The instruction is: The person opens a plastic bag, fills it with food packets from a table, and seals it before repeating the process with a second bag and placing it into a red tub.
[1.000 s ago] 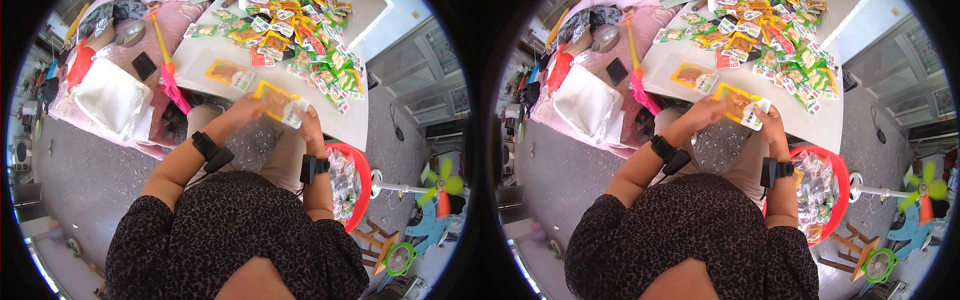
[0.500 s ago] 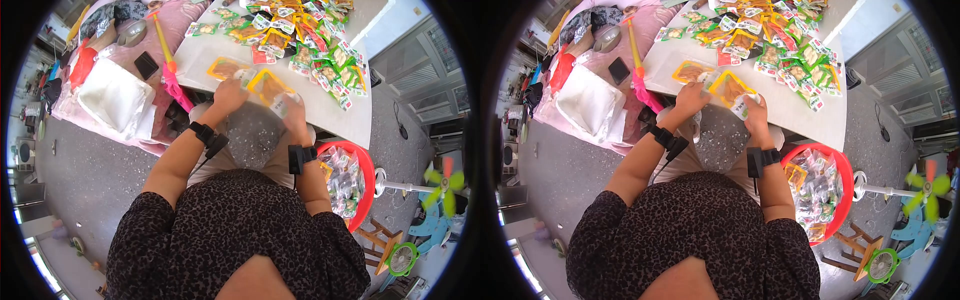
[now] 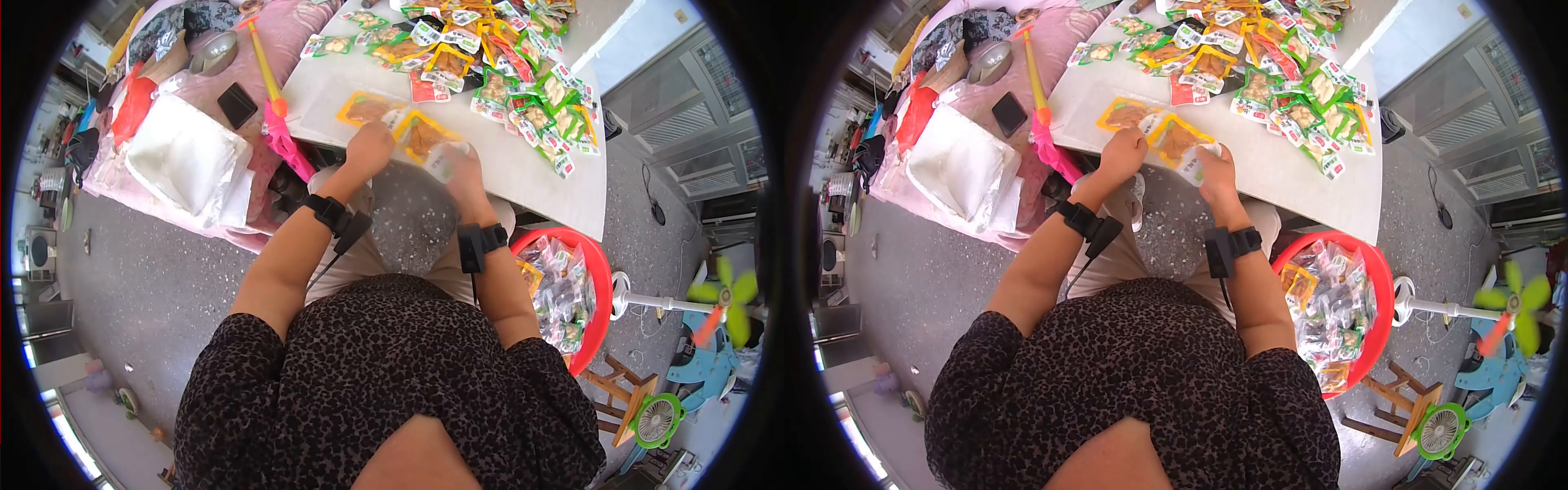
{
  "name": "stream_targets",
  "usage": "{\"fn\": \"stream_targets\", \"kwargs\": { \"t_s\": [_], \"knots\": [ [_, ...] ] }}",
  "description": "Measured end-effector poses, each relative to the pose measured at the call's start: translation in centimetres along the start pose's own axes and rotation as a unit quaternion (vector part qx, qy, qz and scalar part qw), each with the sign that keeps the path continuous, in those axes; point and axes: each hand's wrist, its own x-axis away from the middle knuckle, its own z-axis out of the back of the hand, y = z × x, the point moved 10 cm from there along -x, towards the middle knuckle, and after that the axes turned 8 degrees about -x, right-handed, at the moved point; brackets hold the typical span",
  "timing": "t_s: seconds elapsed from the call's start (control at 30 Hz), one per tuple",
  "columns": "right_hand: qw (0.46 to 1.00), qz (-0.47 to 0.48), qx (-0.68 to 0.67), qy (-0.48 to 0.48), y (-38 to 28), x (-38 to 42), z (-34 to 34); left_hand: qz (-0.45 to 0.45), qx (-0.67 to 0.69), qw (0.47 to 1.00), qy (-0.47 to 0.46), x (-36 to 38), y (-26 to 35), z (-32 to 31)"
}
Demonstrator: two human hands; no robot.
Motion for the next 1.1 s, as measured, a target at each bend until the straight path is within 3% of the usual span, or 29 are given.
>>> {"fn": "stream_targets", "kwargs": {
  "t_s": [0.17, 0.27, 0.37, 0.47, 0.57, 0.77, 0.87, 0.97, 1.07, 1.1],
  "knots": [
    [0.994, -0.071, 0.066, -0.055, 0.3, 0.5, -4.5, -0.018, -0.045, 0.999, -0.022, 0.6, 2.7, 0.9],
    [0.988, -0.085, 0.052, -0.115, 1.3, -1.1, -6.2, -0.045, -0.017, 0.997, 0.062, 1.2, 3.5, 2.2],
    [0.976, -0.086, 0.174, -0.095, 1.7, -2.0, -5.9, -0.033, -0.028, 0.998, 0.054, 1.5, 3.0, 1.8],
    [0.896, 0.01, 0.442, -0.03, 0.8, -5.0, -2.9, -0.05, -0.026, 0.996, 0.071, 1.7, 2.7, 1.9],
    [0.844, 0.064, 0.532, -0.037, -1.6, -3.5, -3.7, -0.044, -0.019, 0.997, 0.053, 1.9, 2.8, 2.1],
    [0.837, 0.094, 0.519, -0.145, 1.3, -4.9, -6.1, -0.062, -0.02, 0.995, 0.077, 1.9, 2.7, 1.5],
    [0.847, 0.052, 0.521, -0.09, -0.9, -4.3, -6.8, -0.03, -0.025, 0.998, 0.058, 1.5, 1.3, 0.1],
    [0.748, 0.21, 0.629, 0.026, -5.5, -5.7, -5.7, -0.03, -0.024, 0.998, 0.05, 1.7, 1.0, -0.4],
    [0.64, 0.401, 0.654, 0.044, -8.6, -5.8, -7.4, -0.038, -0.015, 0.998, 0.057, 1.6, 0.8, -0.9],
    [0.64, 0.357, 0.678, 0.05, -8.5, -6.9, -7.3, -0.034, -0.011, 0.998, 0.053, 1.6, 0.8, -0.8]
  ]
}}
